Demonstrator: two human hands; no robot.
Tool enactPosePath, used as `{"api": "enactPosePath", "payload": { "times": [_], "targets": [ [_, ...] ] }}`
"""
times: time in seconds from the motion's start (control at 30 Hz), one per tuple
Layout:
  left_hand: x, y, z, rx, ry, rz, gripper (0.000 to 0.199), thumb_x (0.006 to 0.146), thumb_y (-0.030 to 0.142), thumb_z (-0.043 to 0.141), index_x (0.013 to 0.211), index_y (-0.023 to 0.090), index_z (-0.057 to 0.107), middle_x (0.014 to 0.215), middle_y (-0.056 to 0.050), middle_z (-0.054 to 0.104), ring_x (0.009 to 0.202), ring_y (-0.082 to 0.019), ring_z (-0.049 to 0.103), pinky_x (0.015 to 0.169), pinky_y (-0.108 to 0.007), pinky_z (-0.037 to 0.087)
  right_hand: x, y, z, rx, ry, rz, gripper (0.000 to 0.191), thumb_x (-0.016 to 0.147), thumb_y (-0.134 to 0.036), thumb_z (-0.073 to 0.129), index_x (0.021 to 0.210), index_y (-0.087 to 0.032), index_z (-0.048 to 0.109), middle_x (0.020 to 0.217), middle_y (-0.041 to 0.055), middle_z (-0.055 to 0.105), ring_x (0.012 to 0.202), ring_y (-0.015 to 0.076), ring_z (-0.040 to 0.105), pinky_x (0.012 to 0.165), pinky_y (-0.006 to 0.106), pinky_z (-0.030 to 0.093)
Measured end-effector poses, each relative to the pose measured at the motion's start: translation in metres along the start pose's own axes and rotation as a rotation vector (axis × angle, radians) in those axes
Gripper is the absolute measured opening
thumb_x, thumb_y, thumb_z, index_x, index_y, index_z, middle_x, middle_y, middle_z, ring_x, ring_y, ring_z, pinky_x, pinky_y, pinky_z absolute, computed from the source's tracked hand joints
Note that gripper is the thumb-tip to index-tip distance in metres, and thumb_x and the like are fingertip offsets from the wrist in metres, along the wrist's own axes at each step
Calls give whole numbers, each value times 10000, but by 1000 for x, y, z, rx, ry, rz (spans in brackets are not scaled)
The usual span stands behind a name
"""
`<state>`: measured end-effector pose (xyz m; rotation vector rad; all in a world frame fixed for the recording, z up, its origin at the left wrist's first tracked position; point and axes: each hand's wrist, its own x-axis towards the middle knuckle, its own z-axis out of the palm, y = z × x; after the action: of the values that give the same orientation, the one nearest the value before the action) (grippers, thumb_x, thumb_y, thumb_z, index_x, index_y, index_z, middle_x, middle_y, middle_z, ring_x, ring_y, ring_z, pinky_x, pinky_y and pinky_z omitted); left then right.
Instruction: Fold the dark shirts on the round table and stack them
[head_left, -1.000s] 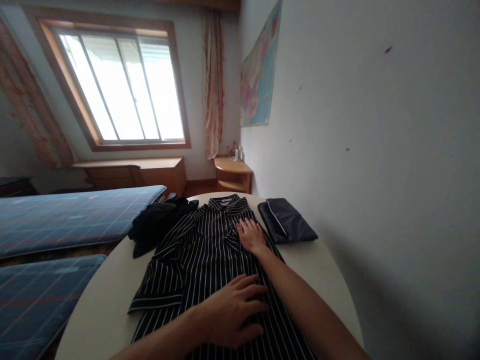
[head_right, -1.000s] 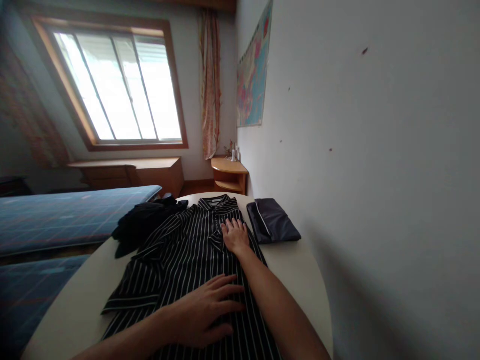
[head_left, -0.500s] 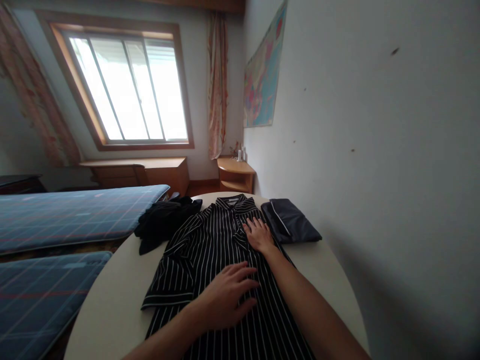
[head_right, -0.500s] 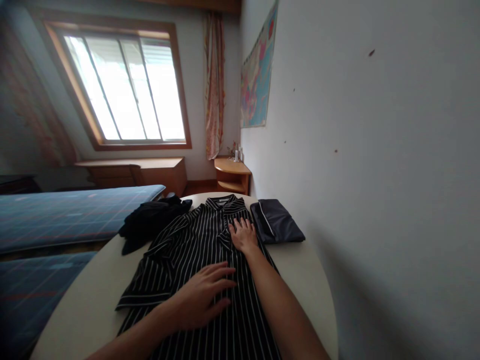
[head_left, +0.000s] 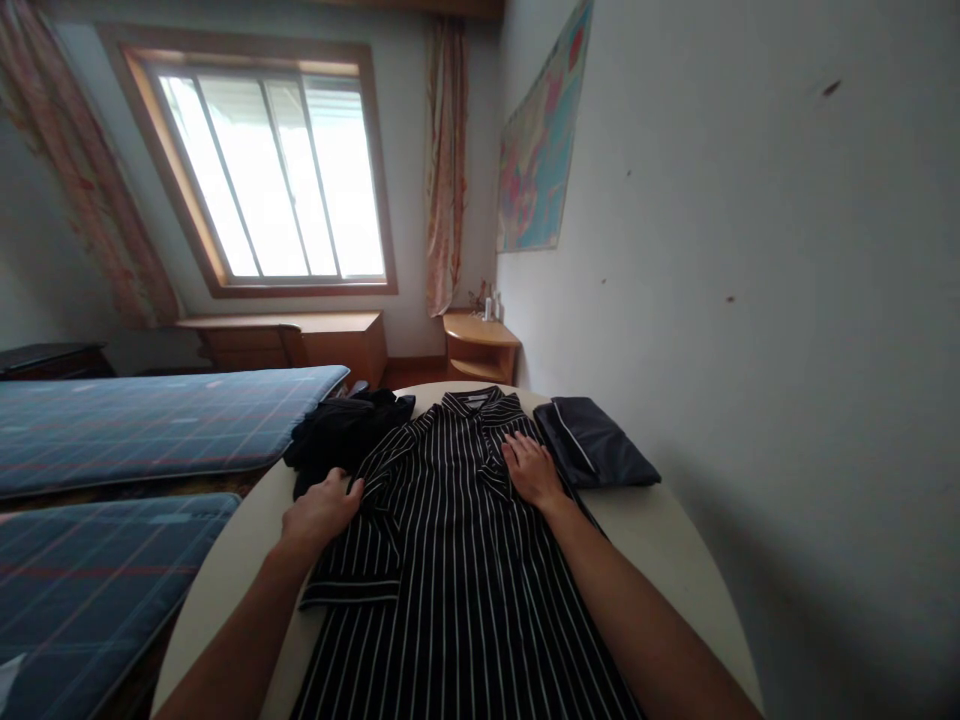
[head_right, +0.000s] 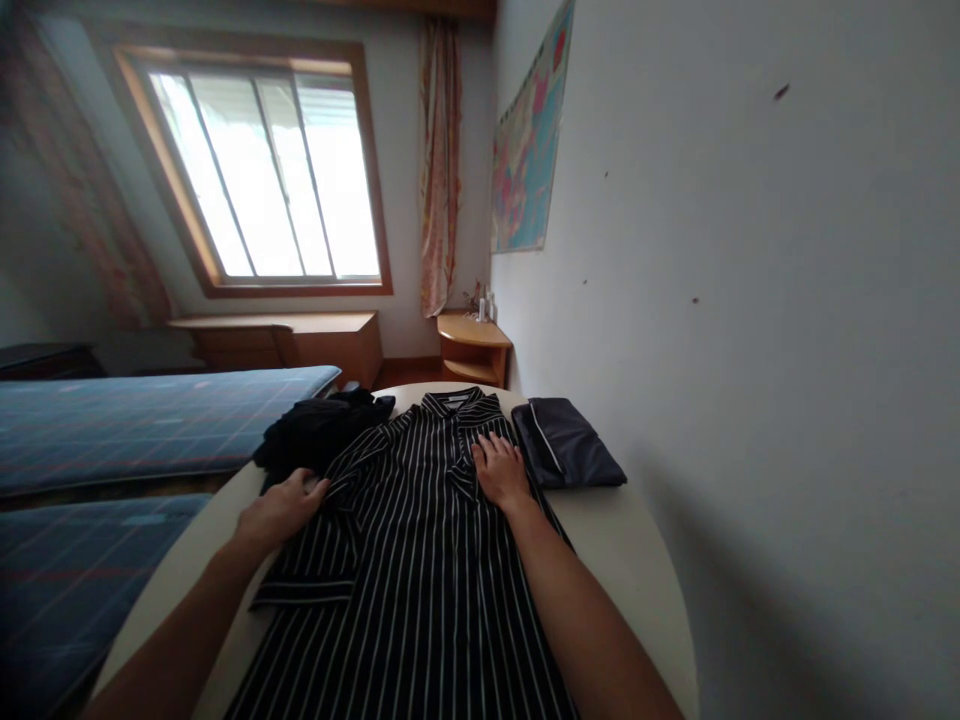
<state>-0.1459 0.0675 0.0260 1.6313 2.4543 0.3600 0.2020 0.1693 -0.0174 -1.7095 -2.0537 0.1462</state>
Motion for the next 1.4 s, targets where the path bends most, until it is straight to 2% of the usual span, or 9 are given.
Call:
{"api": "enactPosePath", "payload": {
  "times": [0.17, 0.33, 0.53, 0.67, 0.83, 1.0, 1.17, 1.23, 1.4],
  "targets": [
    [21, -15, 16, -211, 46, 116, 411, 842, 362, 532, 1205, 174, 577, 910, -90, 745, 891, -272, 699, 749, -322, 468, -4, -4, -4, 1, 87, -132, 529, 1035, -488, 249, 1401, -238, 539, 1492, 62, 490, 1389, 229, 406, 1170, 451, 235],
    [22, -9, 14, -420, 159, 166, 341, 829, 388, 520, 1101, 192, 584, 792, -40, 708, 745, -230, 680, 699, -317, 471, -7, -9, -6, -8, 108, -199, 502, 1041, -466, 251, 1365, -251, 569, 1478, 66, 504, 1379, 233, 416, 1168, 462, 232],
    [0, 23, 7, -839, 94, 429, 385, 832, 408, 496, 1121, 166, 572, 1079, -97, 711, 1038, -239, 661, 938, -382, 498, -13, -18, -16, -22, 143, -289, 440, 1037, -405, 308, 1336, -231, 579, 1462, 71, 513, 1369, 235, 409, 1189, 474, 175],
    [-17, 37, 9, -856, -48, 589, 395, 847, 288, 464, 1217, 181, 553, 1305, -86, 627, 1217, -210, 587, 1085, -386, 417, -21, -35, -30, -10, 135, -488, 339, 995, -325, 438, 1273, -232, 608, 1381, 82, 573, 1332, 247, 434, 1194, 495, 152],
    [-17, 34, 18, -699, -70, 460, 535, 791, 206, 469, 1324, 156, 461, 1256, -116, 642, 993, -215, 683, 938, -394, 521, -32, -70, -43, -40, 33, -887, 257, 954, -237, 516, 1182, -217, 634, 1178, 80, 665, 1126, 236, 562, 1071, 445, 352],
    [-11, 34, 15, -718, -1, 339, 486, 763, 199, 470, 1244, 141, 503, 1219, -124, 658, 852, -194, 680, 866, -382, 536, -50, -109, -48, -122, -115, -1104, 299, 927, -376, 598, 1171, -205, 618, 1111, 69, 678, 981, 226, 611, 877, 375, 457],
    [-25, 43, 1, -1075, -239, 424, 578, 783, 259, 475, 1352, 181, 411, 1406, -138, 553, 801, -157, 695, 767, -347, 567, -69, -129, -44, -117, -115, -1213, 605, 862, -475, 670, 1386, -246, 472, 1445, 83, 507, 1135, 254, 562, 896, 378, 451],
    [-28, 45, 0, -1131, -291, 449, 582, 808, 308, 482, 1371, 194, 390, 1420, -142, 539, 803, -159, 707, 766, -350, 572, -72, -130, -38, -112, -129, -1205, 630, 861, -448, 677, 1414, -258, 444, 1418, 75, 536, 1149, 255, 554, 888, 375, 450],
    [-17, 39, 10, -844, -24, 424, 444, 805, 246, 451, 1243, 177, 478, 1202, -100, 655, 797, -174, 702, 753, -342, 555, -66, -126, -29, -104, -217, -1129, 174, 898, -234, 596, 1059, -228, 663, 962, 32, 710, 954, 212, 612, 814, 334, 445]
  ]
}}
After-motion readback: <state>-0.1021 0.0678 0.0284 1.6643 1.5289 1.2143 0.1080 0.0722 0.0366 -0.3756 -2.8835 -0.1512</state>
